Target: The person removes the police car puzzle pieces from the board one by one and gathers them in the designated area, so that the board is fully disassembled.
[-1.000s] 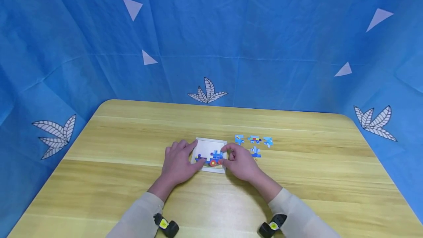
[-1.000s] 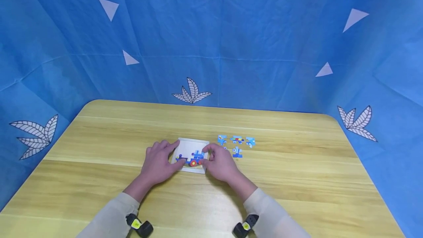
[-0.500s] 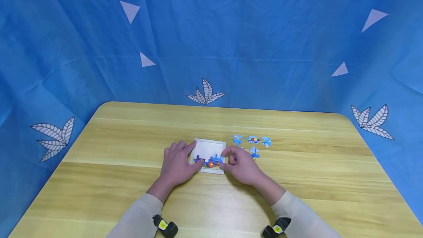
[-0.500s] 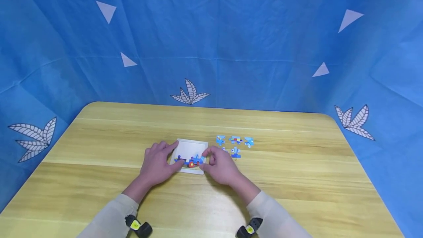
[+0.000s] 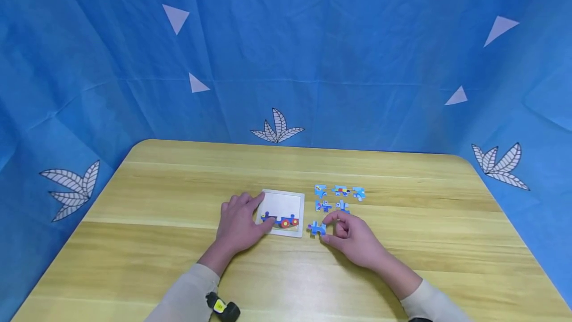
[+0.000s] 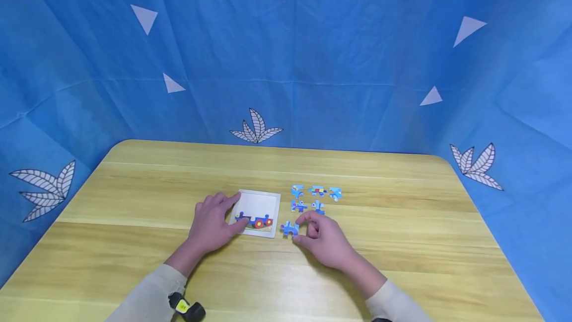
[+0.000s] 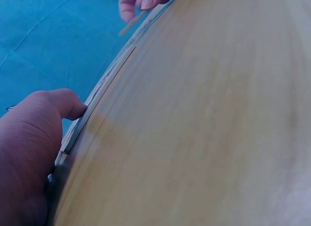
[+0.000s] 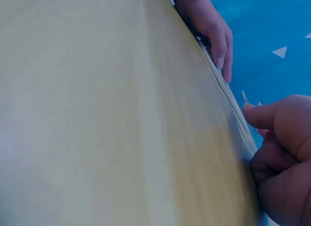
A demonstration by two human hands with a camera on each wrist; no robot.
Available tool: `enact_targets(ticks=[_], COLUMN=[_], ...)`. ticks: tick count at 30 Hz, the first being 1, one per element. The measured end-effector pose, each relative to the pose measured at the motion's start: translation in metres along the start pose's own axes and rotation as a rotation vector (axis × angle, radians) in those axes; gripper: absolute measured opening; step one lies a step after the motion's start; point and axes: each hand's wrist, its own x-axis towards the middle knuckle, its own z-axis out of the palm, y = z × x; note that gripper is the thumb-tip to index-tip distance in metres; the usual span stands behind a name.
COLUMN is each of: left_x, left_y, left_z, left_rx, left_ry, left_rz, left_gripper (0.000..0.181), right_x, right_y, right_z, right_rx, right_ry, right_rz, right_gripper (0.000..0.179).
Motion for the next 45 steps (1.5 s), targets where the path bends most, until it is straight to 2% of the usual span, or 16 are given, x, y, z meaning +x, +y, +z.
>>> enact_targets(ticks=[12, 19, 26, 30, 38, 45], left_x=[0.0, -0.001, 0.0, 0.0, -0.001, 0.0], left_y=[0.001, 0.001, 0.001, 0.0, 0.001, 0.001], left_z=[-0.002, -0.003, -0.002, -0.001, -0.001, -0.002], left_rx=[0.002, 0.009, 0.009, 0.012, 0.008, 0.005], left_ry=[-0.015, -0.013, -0.015, -0.014, -0.025, -0.027], left_rz=[-0.003, 0.002, -0.001, 0.0, -0.007, -0.013], left_gripper=[0.075, 0.075, 0.074, 0.074, 0.075, 0.075], right_x=[-0.023, -0.027, -0.02, -0.013, -0.001, 0.004], right_y=[0.019, 0.029, 0.044, 0.049, 0.051, 0.05], right_z=[-0.035, -0.055, -0.075, -0.084, -0.09, -0.09], right_rx=[0.056, 0.012, -0.058, -0.113, -0.129, -0.143], right_ry=[0.05, 0.096, 0.117, 0.119, 0.08, 0.076], right_rz=[0.024, 0.028, 0.073, 0.068, 0.052, 0.093], right_gripper=[0.029, 0.027, 0.029, 0.027, 0.026, 0.027])
